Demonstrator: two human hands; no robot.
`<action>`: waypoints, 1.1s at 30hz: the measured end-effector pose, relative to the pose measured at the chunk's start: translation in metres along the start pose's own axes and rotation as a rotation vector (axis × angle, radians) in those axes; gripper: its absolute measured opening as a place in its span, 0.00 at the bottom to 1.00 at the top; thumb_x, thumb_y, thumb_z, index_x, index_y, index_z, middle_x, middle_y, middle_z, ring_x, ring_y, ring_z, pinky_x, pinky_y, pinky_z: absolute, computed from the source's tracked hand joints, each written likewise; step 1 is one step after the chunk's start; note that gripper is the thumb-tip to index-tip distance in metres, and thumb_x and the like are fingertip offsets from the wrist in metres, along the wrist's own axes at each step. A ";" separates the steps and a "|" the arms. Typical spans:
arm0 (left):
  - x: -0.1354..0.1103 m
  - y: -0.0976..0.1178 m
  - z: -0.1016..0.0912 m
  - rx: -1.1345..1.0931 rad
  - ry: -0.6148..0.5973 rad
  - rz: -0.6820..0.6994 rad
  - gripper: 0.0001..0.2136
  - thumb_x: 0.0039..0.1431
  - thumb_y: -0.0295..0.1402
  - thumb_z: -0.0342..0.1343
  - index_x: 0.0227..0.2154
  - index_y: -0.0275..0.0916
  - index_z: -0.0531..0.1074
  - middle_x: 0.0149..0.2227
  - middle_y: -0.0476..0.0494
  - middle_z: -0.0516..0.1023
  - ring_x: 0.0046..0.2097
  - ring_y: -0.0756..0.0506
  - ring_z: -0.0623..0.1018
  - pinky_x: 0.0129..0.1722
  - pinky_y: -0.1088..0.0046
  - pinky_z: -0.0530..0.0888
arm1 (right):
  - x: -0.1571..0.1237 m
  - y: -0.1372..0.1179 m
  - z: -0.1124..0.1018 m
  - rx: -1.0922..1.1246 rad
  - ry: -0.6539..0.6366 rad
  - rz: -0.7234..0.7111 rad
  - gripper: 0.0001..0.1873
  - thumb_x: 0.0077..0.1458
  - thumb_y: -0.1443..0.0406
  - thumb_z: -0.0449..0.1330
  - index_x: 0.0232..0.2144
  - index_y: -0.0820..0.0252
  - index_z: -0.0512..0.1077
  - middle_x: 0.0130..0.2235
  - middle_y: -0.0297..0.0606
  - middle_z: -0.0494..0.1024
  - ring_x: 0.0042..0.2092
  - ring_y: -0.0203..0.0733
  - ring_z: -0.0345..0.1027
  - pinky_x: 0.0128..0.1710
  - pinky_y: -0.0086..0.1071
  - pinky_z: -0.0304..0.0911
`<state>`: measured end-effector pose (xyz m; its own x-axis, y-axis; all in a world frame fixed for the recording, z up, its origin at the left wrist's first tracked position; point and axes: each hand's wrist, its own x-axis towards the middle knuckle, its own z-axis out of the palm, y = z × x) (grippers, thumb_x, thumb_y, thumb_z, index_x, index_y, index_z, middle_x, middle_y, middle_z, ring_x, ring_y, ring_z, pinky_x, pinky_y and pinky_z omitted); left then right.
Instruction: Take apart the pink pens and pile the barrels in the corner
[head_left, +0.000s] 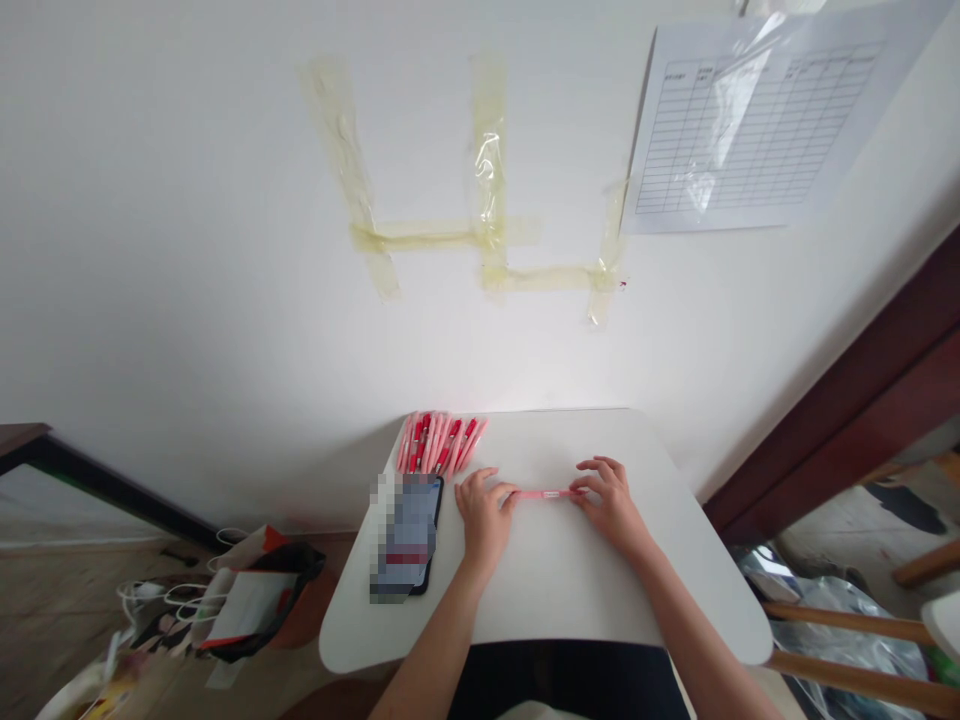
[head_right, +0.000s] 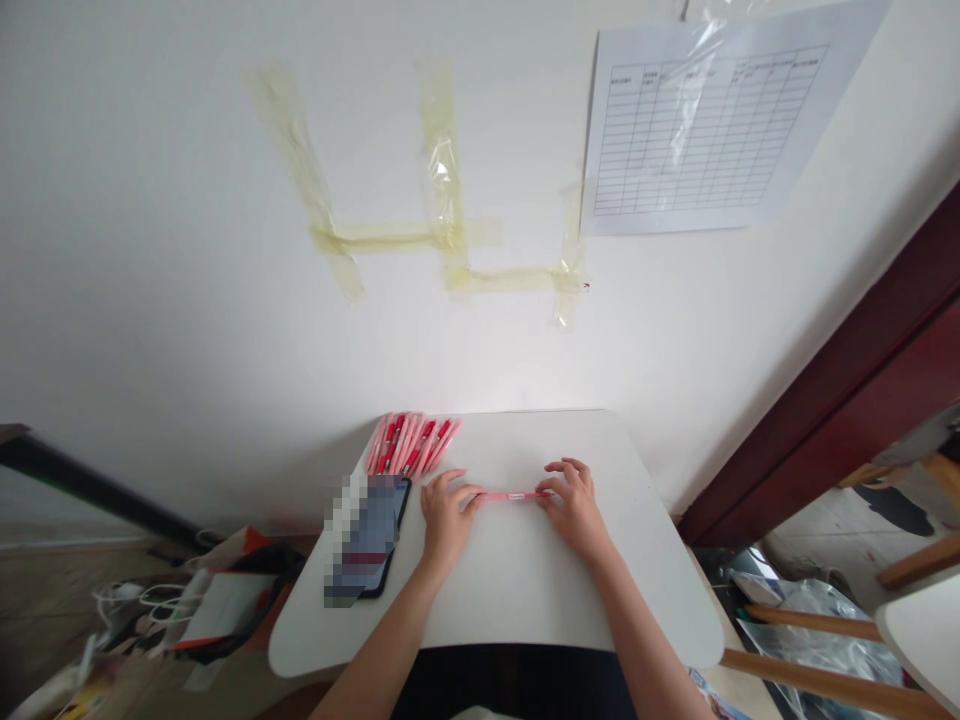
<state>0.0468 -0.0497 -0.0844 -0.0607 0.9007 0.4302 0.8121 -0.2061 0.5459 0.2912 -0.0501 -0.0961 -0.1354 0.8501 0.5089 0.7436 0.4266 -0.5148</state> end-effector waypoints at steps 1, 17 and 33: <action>0.000 0.000 0.000 -0.002 0.000 0.001 0.03 0.55 0.32 0.64 0.31 0.49 0.82 0.50 0.43 0.75 0.55 0.37 0.71 0.61 0.45 0.61 | 0.000 -0.001 -0.001 0.001 -0.002 0.000 0.07 0.62 0.61 0.59 0.35 0.51 0.78 0.52 0.43 0.73 0.61 0.57 0.56 0.56 0.57 0.66; -0.001 -0.002 0.003 0.003 0.022 0.005 0.03 0.55 0.32 0.63 0.30 0.47 0.82 0.49 0.42 0.76 0.54 0.36 0.71 0.61 0.44 0.61 | -0.001 0.003 0.000 0.003 -0.002 0.003 0.06 0.61 0.61 0.60 0.38 0.51 0.77 0.53 0.43 0.74 0.60 0.56 0.58 0.56 0.57 0.65; -0.002 -0.003 0.003 0.000 0.013 0.016 0.04 0.55 0.31 0.63 0.31 0.47 0.82 0.49 0.42 0.75 0.54 0.37 0.70 0.61 0.44 0.62 | -0.002 0.008 0.004 0.007 -0.003 0.015 0.07 0.58 0.60 0.62 0.40 0.51 0.77 0.52 0.43 0.74 0.59 0.56 0.59 0.56 0.56 0.64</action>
<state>0.0464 -0.0497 -0.0888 -0.0554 0.8921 0.4484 0.8131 -0.2203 0.5388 0.2953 -0.0468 -0.1039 -0.1257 0.8574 0.4990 0.7410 0.4156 -0.5275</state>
